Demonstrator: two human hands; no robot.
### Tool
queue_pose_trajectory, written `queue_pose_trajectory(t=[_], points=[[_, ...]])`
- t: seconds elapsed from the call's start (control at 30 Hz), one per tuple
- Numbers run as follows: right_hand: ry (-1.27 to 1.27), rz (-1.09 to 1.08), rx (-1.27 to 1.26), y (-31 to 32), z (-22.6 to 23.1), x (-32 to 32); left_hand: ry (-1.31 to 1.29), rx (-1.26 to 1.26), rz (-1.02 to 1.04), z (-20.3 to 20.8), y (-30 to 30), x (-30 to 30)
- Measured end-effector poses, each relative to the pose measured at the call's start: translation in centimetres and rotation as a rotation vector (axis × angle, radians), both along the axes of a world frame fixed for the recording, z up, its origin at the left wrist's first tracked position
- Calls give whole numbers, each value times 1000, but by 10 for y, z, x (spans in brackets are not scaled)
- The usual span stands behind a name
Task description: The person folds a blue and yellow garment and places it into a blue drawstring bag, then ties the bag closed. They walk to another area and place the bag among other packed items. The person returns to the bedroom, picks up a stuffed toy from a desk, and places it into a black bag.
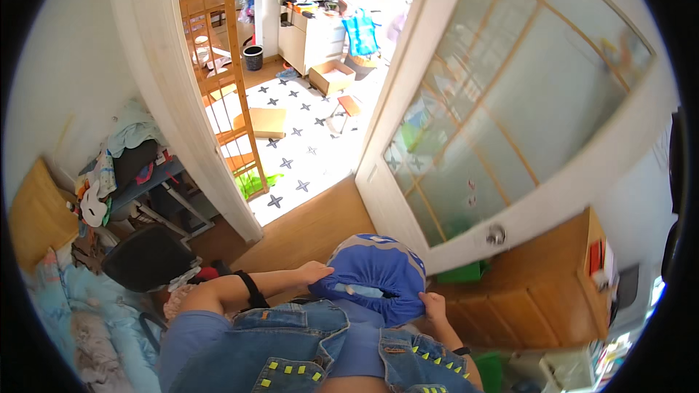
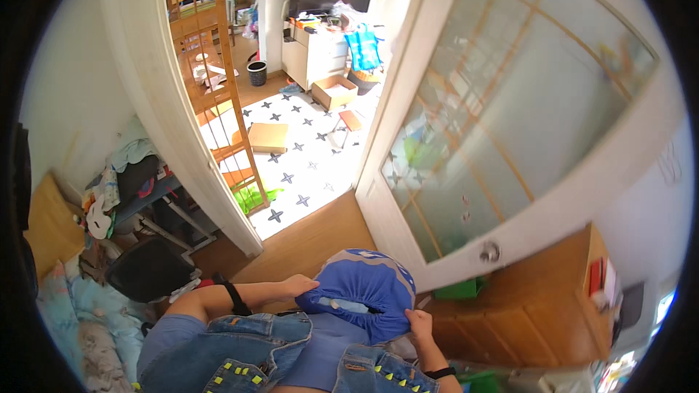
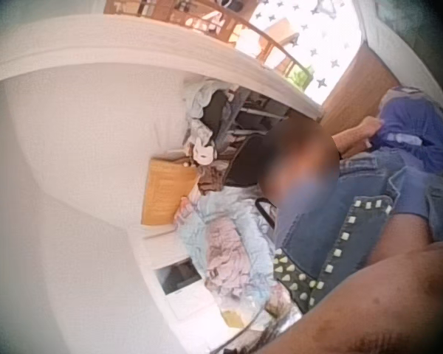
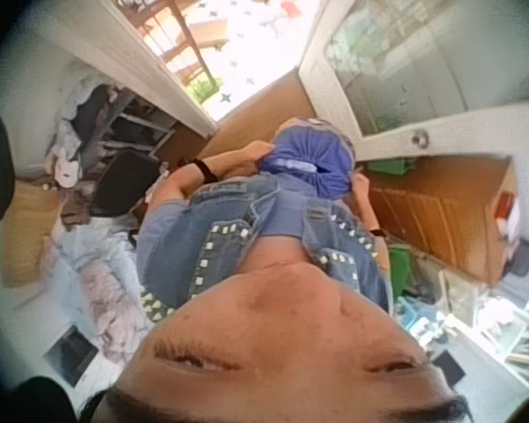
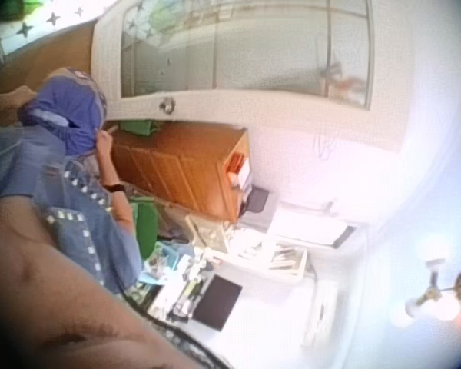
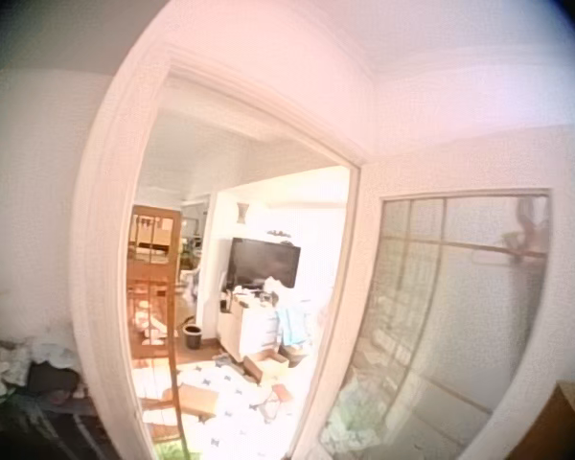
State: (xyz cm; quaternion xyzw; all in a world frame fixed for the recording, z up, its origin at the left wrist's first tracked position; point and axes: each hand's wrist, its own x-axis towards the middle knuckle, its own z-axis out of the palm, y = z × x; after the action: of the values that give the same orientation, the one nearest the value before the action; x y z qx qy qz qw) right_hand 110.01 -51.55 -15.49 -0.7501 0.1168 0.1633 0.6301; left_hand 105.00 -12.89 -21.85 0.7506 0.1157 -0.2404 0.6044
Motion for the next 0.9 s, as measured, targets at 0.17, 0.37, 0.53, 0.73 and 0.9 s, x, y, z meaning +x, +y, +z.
queue_pose_trajectory(t=[0.17,0.37,0.53,0.73,0.9], points=[[-98,194,-5,76,35,139,-69,89,-27,50,76,94],[-85,333,114,180,51,296,-47,-86,217,60,156,203],[-162,467,134,279,36,459,43,109,307,66,232,325],[-55,464,76,382,42,603,-80,248,233,70,337,452],[-108,443,42,466,15,704,-5,103,386,23,412,547]])
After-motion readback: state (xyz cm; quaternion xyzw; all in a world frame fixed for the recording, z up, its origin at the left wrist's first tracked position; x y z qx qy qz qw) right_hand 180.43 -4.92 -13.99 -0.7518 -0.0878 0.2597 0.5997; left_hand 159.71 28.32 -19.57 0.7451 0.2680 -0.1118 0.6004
